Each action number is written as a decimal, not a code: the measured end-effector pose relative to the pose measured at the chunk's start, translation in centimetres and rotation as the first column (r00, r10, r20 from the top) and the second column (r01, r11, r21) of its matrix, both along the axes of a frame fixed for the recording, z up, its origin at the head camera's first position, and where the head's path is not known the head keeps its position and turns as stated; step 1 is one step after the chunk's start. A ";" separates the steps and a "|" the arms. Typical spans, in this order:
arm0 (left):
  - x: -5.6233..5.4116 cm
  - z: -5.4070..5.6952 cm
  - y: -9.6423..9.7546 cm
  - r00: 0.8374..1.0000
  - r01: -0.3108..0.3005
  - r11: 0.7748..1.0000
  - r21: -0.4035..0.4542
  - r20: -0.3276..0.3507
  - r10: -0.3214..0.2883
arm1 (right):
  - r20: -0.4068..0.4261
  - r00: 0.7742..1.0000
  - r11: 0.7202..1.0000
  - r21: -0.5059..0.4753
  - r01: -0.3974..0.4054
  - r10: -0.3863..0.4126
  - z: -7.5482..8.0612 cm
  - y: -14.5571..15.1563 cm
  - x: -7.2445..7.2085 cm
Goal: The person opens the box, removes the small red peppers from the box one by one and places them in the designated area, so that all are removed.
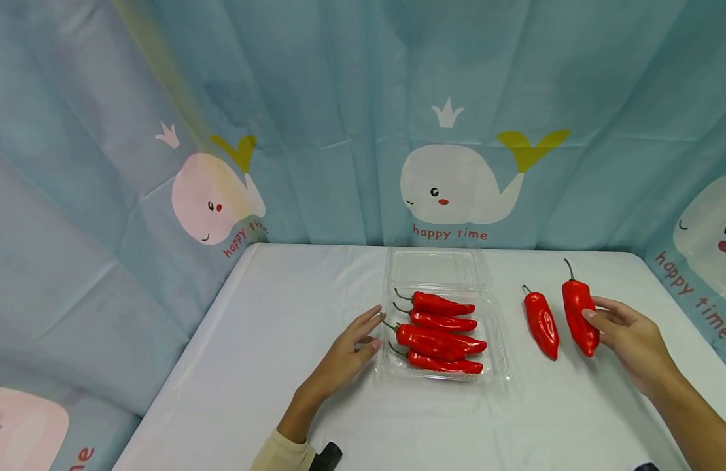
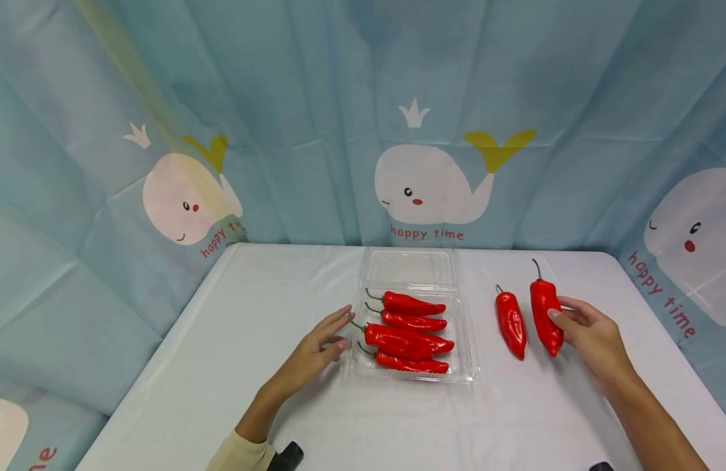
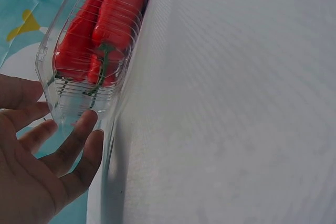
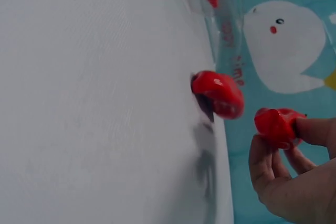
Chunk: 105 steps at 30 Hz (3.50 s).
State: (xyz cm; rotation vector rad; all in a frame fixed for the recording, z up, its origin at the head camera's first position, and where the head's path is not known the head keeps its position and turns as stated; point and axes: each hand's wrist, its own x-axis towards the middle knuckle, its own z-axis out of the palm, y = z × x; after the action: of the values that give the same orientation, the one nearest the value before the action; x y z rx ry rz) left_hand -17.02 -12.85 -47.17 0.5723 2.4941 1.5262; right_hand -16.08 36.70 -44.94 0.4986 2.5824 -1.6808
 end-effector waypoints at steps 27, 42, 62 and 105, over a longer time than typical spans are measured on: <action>-0.1 -0.2 -0.1 1.000 0.001 1.000 0.014 0.008 -0.001 | 0.018 0.999 0.994 0.105 -0.039 0.037 -2.2 1.7 -0.9; -0.2 -0.2 -0.1 1.000 0.005 1.000 0.009 -0.004 -0.005 | 0.060 0.998 0.988 0.151 -0.023 0.014 -2.6 2.0 -1.3; -0.1 -0.1 -0.1 1.000 0.006 1.000 0.008 -0.005 -0.006 | 0.093 0.996 0.973 0.231 -0.026 0.005 -2.0 1.7 -1.1; -0.1 -0.1 -0.1 1.000 0.004 1.000 0.001 -0.014 -0.004 | -0.181 0.983 0.944 0.327 0.028 0.033 1.0 -2.5 0.5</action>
State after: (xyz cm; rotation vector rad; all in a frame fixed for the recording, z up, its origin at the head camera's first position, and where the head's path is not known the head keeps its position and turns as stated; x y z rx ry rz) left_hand -17.14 -12.93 -47.31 0.5893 2.5015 1.5273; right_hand -15.57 34.22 -43.99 0.3597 3.0172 -1.3549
